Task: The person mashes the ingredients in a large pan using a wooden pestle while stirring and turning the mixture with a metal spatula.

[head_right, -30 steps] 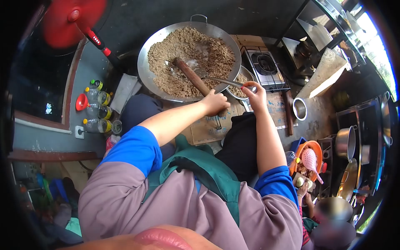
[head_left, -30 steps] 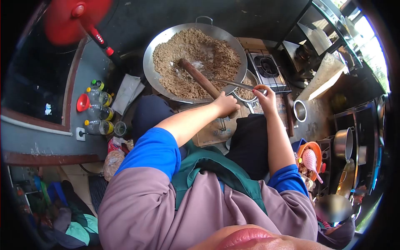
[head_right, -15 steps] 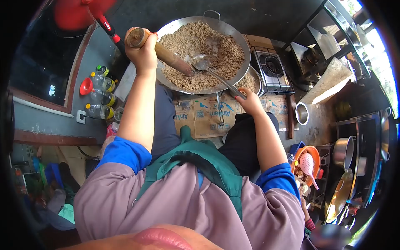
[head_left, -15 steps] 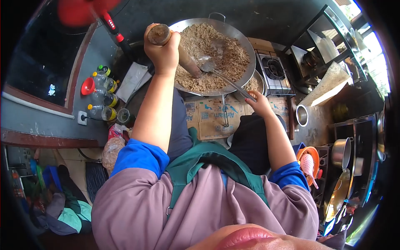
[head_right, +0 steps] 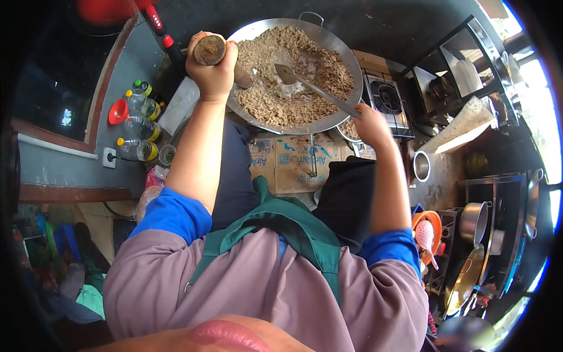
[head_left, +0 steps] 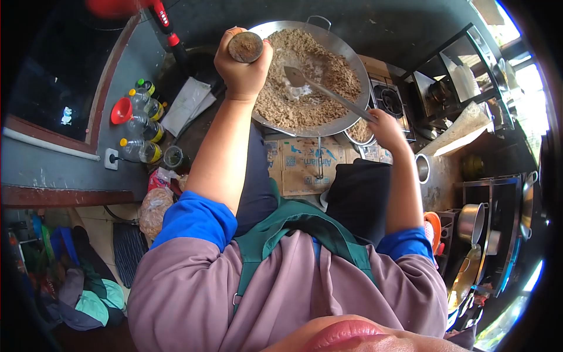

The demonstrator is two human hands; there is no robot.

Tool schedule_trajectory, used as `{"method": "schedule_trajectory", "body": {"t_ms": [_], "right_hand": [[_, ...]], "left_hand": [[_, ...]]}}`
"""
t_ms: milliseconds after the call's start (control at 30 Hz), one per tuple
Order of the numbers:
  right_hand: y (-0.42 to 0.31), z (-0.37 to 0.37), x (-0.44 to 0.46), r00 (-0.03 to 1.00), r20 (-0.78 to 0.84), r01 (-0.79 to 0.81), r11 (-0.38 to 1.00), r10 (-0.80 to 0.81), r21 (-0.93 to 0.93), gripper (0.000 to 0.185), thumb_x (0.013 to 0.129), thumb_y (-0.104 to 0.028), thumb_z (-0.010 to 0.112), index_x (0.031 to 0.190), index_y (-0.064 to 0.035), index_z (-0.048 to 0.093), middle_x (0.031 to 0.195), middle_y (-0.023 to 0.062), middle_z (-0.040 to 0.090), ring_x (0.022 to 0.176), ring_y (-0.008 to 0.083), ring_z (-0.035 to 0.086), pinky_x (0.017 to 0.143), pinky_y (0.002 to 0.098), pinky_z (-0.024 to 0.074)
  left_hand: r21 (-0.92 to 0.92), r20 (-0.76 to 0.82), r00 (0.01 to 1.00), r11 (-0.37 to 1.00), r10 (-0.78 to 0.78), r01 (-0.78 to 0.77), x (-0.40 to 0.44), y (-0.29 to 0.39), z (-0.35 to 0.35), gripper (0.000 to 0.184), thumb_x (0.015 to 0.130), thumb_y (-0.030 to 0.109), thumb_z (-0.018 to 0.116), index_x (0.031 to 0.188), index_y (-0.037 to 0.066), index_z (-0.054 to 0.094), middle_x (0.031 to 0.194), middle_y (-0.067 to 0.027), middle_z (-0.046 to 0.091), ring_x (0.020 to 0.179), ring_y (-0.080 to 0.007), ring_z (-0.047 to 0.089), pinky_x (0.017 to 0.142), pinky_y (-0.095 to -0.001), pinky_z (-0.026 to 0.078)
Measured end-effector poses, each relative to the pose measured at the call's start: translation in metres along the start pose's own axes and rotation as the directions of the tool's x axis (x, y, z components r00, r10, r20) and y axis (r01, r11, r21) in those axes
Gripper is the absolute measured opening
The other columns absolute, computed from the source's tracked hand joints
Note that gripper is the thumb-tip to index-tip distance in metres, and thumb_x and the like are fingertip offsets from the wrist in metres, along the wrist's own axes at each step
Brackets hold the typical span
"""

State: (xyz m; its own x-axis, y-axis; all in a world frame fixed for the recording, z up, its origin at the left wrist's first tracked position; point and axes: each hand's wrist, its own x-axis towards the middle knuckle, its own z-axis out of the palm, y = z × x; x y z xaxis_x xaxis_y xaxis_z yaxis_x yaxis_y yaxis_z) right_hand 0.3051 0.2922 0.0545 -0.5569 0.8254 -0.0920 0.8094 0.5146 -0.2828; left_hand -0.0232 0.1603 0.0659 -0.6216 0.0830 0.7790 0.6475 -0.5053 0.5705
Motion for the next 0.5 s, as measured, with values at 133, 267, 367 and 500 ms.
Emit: {"method": "schedule_trajectory", "body": {"t_ms": [133, 267, 367, 500], "right_hand": [[-0.022, -0.049, -0.064, 0.999, 0.011, 0.039, 0.937, -0.038, -0.348, 0.040, 0.083, -0.006, 0.057, 0.123, -0.0120, 0.057, 0.105, 0.0175, 0.067, 0.103, 0.0345, 0.064, 0.088, 0.0456, 0.0494], [-0.036, -0.008, -0.079, 0.951, 0.308, 0.122, 0.878, 0.030, -0.464, 0.049, 0.089, -0.010, 0.053, 0.137, -0.0137, 0.049, 0.111, 0.0212, 0.064, 0.102, 0.0375, 0.065, 0.088, 0.0470, 0.0521], [-0.022, 0.068, -0.024, 0.952, 0.292, 0.031, 0.917, 0.094, -0.397, 0.059, 0.091, -0.010, 0.044, 0.150, -0.0153, 0.036, 0.108, 0.0227, 0.067, 0.100, 0.0383, 0.066, 0.086, 0.0479, 0.0526], [-0.028, 0.126, 0.070, 0.983, 0.122, -0.090, 0.939, 0.138, -0.333, 0.057, 0.094, -0.014, 0.042, 0.150, -0.0161, 0.034, 0.106, 0.0223, 0.068, 0.098, 0.0381, 0.067, 0.084, 0.0490, 0.0536]], "left_hand": [[0.009, 0.013, 1.000, 1.000, 0.005, -0.005, 0.003, -0.014, -0.009, 0.027, 0.069, 0.008, 0.078, 0.088, 0.001, 0.060, 0.074, -0.0023, 0.064, 0.067, -0.0111, 0.061, 0.068, -0.0263, 0.051], [-0.020, 0.027, 1.000, 1.000, 0.003, -0.003, 0.009, -0.020, -0.010, 0.027, 0.069, 0.009, 0.078, 0.088, 0.001, 0.061, 0.075, -0.0026, 0.065, 0.067, -0.0118, 0.062, 0.067, -0.0261, 0.052], [-0.023, 0.028, 0.999, 1.000, 0.022, -0.021, 0.012, -0.022, -0.008, 0.026, 0.070, 0.010, 0.078, 0.087, 0.001, 0.061, 0.075, -0.0046, 0.066, 0.068, -0.0120, 0.064, 0.066, -0.0266, 0.052], [0.005, 0.036, 0.999, 1.000, -0.001, 0.001, 0.009, -0.016, -0.003, 0.026, 0.069, 0.012, 0.078, 0.086, 0.002, 0.061, 0.073, -0.0077, 0.067, 0.067, -0.0160, 0.068, 0.065, -0.0287, 0.054]]}}
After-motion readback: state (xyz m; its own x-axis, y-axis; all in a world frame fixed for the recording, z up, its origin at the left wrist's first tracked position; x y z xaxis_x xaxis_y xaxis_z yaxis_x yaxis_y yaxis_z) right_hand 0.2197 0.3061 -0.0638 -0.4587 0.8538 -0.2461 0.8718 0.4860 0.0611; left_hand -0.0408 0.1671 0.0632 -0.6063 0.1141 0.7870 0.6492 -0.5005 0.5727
